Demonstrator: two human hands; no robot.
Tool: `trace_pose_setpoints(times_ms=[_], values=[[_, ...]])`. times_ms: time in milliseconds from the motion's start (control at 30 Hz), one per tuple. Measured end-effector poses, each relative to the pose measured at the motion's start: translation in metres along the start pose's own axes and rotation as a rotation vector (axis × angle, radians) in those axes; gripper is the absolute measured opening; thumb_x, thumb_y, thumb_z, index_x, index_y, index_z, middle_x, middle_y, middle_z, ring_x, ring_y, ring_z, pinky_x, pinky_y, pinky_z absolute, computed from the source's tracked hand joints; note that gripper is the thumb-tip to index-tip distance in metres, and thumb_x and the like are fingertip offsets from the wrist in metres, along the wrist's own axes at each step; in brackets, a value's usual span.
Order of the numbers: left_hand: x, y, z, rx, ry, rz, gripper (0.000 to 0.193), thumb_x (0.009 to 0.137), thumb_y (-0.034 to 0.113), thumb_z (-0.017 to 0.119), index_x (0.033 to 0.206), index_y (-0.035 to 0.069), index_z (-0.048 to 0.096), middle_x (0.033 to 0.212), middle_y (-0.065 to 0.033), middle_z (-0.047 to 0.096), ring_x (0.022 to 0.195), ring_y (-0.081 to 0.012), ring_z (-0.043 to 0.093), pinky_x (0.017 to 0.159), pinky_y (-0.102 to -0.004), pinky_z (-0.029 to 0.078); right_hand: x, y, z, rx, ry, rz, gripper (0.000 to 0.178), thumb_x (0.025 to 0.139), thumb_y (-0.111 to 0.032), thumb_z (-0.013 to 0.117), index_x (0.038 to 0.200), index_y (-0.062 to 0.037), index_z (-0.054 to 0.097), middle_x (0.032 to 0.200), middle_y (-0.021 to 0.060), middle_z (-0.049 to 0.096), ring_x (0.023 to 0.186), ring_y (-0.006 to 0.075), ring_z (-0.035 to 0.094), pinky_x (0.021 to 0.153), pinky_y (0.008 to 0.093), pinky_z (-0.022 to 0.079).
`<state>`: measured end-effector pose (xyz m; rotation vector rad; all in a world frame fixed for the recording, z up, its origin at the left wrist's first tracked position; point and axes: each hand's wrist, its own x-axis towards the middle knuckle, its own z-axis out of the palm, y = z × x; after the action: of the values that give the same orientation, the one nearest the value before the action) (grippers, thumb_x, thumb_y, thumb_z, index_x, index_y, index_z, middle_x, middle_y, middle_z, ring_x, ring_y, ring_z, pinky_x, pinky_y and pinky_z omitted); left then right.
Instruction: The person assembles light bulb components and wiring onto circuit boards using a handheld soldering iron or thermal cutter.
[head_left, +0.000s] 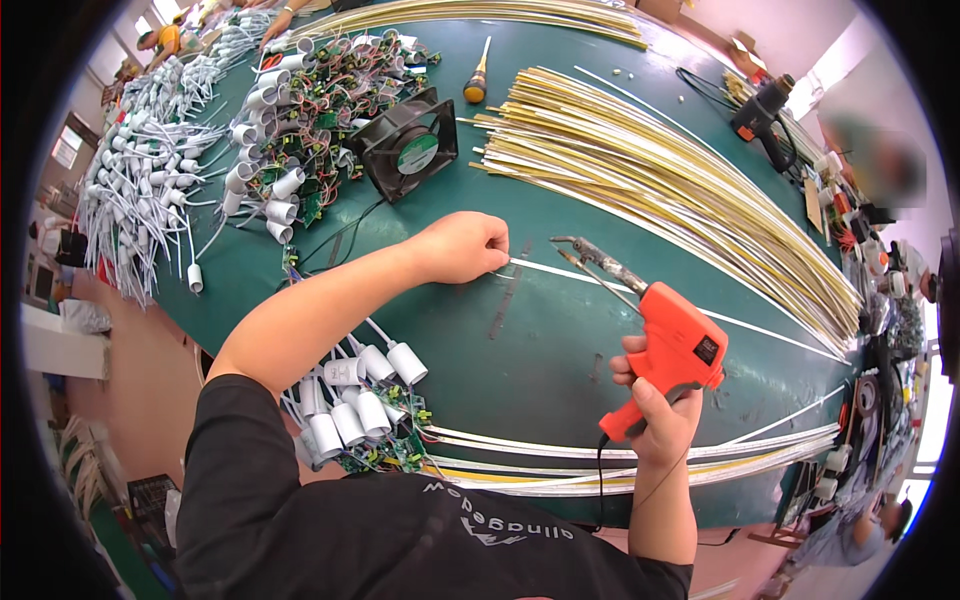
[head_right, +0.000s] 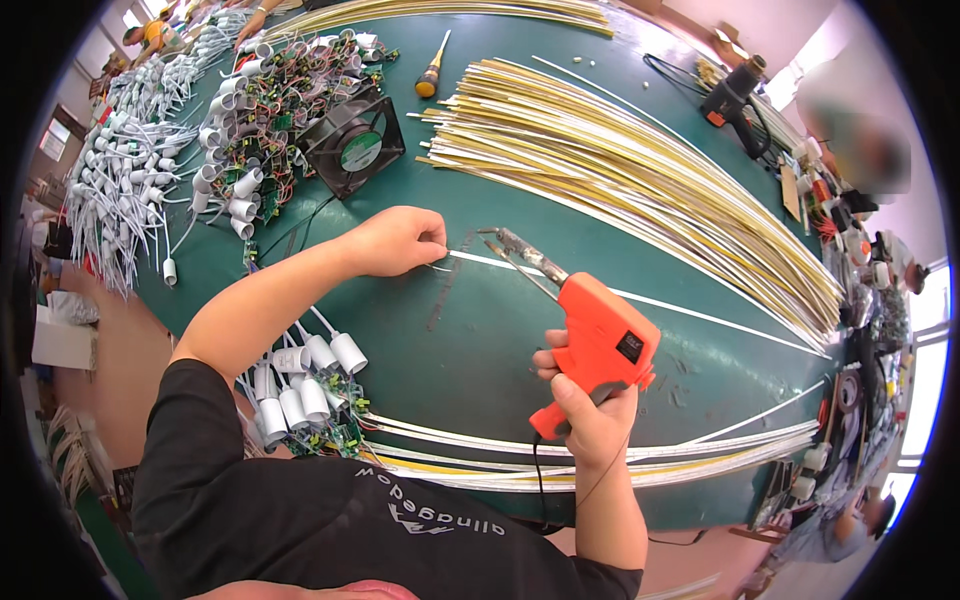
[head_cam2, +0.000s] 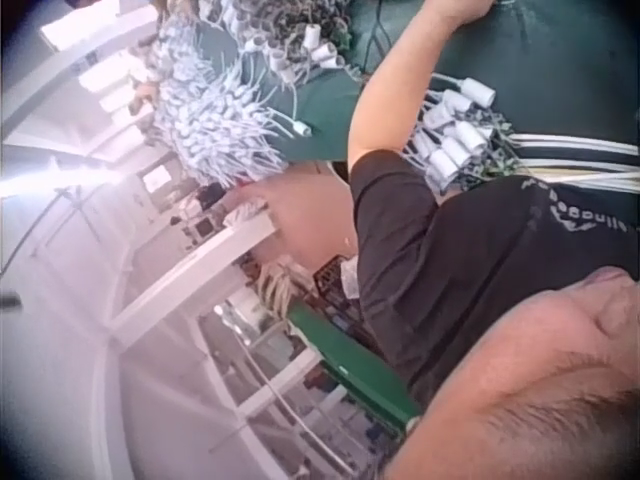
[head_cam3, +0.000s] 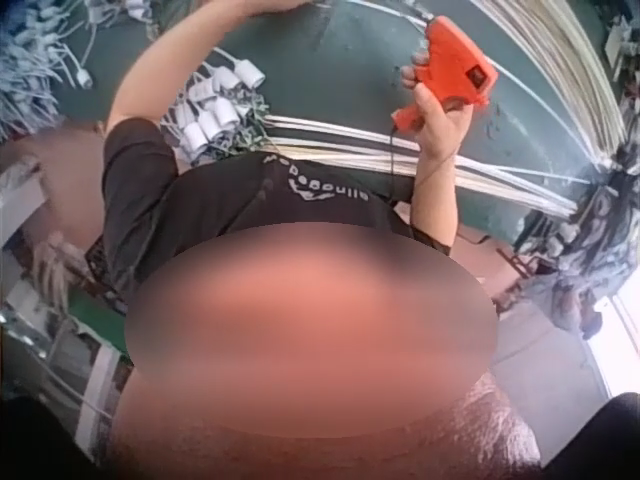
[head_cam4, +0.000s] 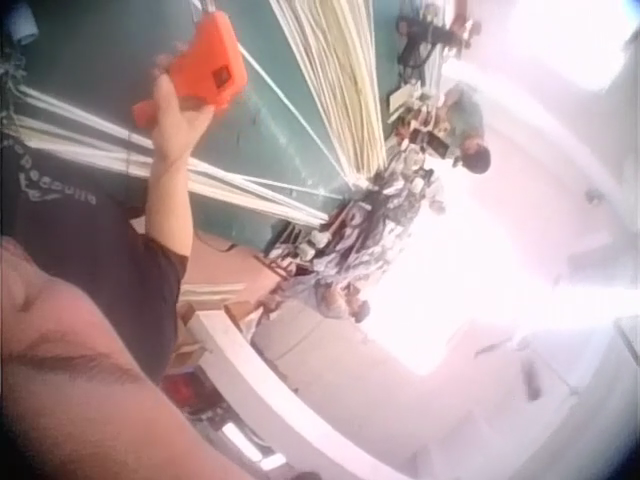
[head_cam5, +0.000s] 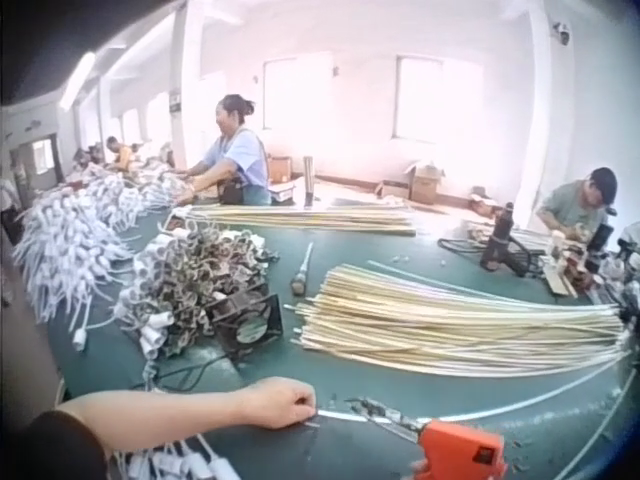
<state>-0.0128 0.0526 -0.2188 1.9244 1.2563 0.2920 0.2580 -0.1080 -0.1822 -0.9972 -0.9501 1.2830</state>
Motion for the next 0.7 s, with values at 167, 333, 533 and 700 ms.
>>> trace_pose_setpoints(times_ms=[167, 333, 533, 700], values=[[0.0, 0.005, 0.003, 0.123, 0.018, -0.066, 0.015, 0.082, 0.017, 0.062, 0.085, 0.003, 0.063, 0.082, -0.0114, 0.064, 0.075, -0.0259, 0.061, 0.069, -0.0367, 0.048, 0.004, 0.001, 0.016, -0.287, -0.006, 0.097, 0.047, 0.08, -0.003, 0.064, 0.125, 0.0011, 0.051, 0.108, 0.0118, 0.064, 0.092, 0.0187, 0.065, 0.079, 0.0326, 0.053], [0.001, 0.001, 0.006, 0.18, 0.064, -0.018, 0.013, 0.077, 0.016, 0.061, 0.082, 0.004, 0.063, 0.081, -0.0118, 0.064, 0.076, -0.0288, 0.062, 0.069, -0.0389, 0.049, 0.009, 0.01, 0.026, -0.396, 0.008, 0.199, 0.04, 0.082, -0.004, 0.064, 0.121, 0.0001, 0.055, 0.106, 0.0089, 0.066, 0.09, 0.0148, 0.063, 0.079, 0.0303, 0.051], [0.003, 0.003, 0.003, 0.148, 0.007, -0.069, 0.009, 0.076, 0.014, 0.058, 0.08, 0.007, 0.062, 0.079, -0.0103, 0.065, 0.078, -0.0285, 0.063, 0.069, -0.041, 0.049, 0.012, 0.024, 0.023, -0.577, -0.117, 0.062, 0.035, 0.082, -0.004, 0.064, 0.116, -0.0018, 0.056, 0.103, 0.0053, 0.065, 0.086, 0.0113, 0.06, 0.079, 0.0293, 0.05], [0.003, 0.004, 0.003, 0.182, 0.021, -0.07, 0.011, 0.075, 0.016, 0.059, 0.081, 0.007, 0.063, 0.079, -0.0108, 0.065, 0.079, -0.0291, 0.063, 0.07, -0.0412, 0.049, 0.011, 0.03, 0.021, -0.55, -0.119, 0.098, 0.036, 0.082, -0.004, 0.064, 0.117, -0.0031, 0.053, 0.1, 0.0036, 0.064, 0.076, 0.0075, 0.057, 0.062, 0.0243, 0.05]])
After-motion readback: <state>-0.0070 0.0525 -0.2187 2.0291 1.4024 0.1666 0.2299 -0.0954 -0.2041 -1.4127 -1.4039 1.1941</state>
